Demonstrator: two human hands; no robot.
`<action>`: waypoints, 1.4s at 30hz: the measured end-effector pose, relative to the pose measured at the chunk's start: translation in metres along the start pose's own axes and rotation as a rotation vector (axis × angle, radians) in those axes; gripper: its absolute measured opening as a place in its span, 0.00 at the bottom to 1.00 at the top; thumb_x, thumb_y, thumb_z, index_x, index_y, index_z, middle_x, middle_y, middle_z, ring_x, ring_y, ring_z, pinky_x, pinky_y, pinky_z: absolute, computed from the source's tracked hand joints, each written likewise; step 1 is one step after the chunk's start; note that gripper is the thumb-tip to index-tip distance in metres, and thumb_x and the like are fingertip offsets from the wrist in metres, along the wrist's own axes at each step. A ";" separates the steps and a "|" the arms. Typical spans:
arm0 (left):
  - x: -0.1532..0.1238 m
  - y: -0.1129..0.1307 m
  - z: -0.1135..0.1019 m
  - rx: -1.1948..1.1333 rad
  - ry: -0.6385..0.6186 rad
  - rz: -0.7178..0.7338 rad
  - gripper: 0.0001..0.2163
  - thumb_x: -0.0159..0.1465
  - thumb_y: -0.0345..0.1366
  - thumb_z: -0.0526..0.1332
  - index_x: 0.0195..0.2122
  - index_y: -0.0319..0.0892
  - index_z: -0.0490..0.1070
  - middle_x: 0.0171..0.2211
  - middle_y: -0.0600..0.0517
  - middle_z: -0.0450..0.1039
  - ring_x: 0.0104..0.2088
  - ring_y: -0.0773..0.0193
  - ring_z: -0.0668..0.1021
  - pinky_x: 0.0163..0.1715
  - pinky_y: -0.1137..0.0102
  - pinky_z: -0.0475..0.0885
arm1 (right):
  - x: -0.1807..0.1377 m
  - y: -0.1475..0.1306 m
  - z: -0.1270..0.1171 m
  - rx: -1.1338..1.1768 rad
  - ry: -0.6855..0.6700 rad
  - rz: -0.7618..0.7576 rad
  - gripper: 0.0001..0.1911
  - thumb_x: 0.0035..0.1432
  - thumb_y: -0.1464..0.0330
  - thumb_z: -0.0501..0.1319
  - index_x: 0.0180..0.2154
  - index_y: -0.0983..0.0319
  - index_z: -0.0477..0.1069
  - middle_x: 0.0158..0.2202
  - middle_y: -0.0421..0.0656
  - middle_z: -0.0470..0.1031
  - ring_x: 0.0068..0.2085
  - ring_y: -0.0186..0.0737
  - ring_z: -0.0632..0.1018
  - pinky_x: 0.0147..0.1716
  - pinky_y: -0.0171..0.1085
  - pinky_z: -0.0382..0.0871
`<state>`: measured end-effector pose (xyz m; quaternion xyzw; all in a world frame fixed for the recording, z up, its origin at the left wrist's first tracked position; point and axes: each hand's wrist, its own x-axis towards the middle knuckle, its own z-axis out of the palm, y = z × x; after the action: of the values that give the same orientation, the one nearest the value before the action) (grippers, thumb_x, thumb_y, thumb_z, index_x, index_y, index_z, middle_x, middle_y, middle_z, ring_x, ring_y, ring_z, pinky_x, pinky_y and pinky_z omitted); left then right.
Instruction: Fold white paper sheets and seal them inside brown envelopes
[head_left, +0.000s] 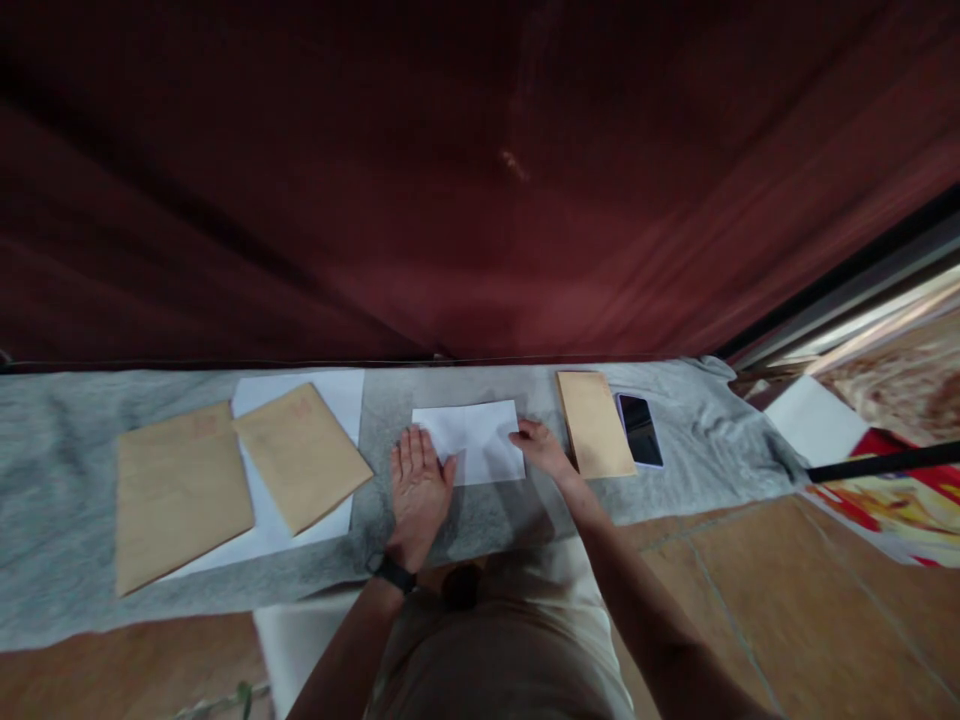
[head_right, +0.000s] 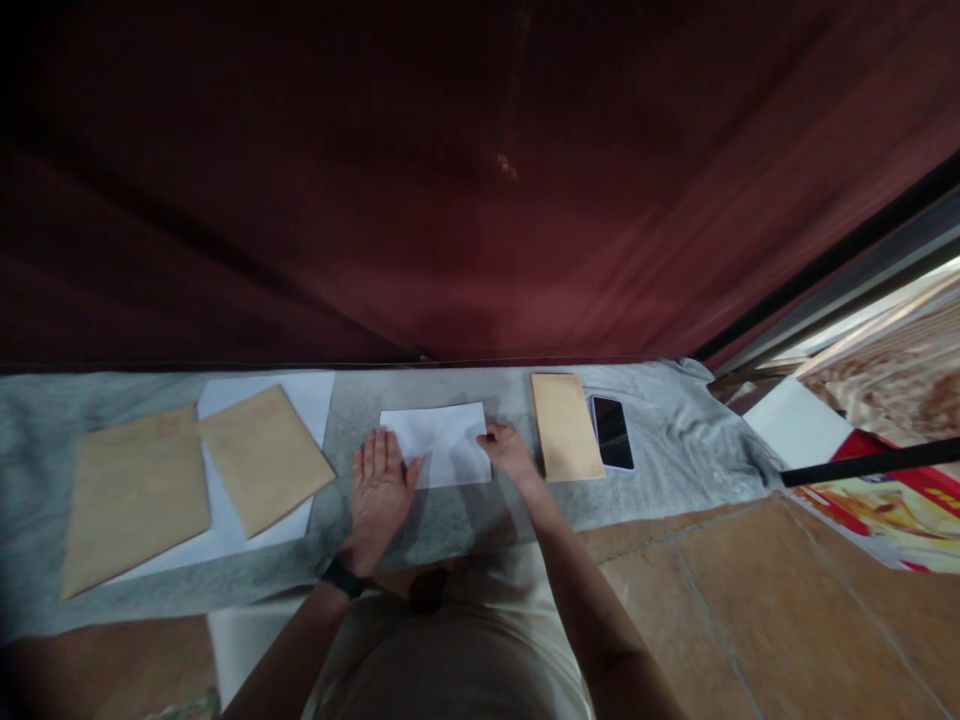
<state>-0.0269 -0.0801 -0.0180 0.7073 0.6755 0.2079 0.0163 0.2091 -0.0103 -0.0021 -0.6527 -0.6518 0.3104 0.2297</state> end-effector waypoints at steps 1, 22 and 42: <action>-0.005 0.008 0.000 -0.006 -0.028 0.043 0.32 0.75 0.46 0.48 0.72 0.28 0.55 0.73 0.32 0.54 0.74 0.44 0.56 0.72 0.46 0.52 | -0.002 0.000 0.001 0.002 0.011 0.011 0.09 0.57 0.69 0.61 0.25 0.59 0.74 0.20 0.35 0.70 0.25 0.34 0.72 0.24 0.31 0.59; -0.088 -0.045 -0.024 -0.361 -0.006 0.203 0.28 0.75 0.38 0.54 0.75 0.50 0.51 0.74 0.46 0.55 0.72 0.53 0.64 0.68 0.54 0.66 | -0.015 -0.066 -0.051 0.272 0.476 -0.255 0.19 0.70 0.53 0.56 0.36 0.60 0.74 0.29 0.38 0.74 0.30 0.37 0.73 0.30 0.34 0.65; -0.017 -0.028 -0.013 -1.060 -0.082 -0.514 0.29 0.59 0.47 0.69 0.60 0.42 0.72 0.44 0.47 0.82 0.40 0.59 0.83 0.45 0.63 0.80 | -0.114 -0.036 0.064 -0.347 0.116 -0.699 0.17 0.69 0.74 0.59 0.57 0.59 0.74 0.56 0.48 0.80 0.53 0.45 0.80 0.55 0.43 0.74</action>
<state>-0.0577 -0.0977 -0.0198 0.4238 0.6280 0.4789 0.4434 0.1433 -0.1287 -0.0091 -0.4372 -0.8634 0.0613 0.2441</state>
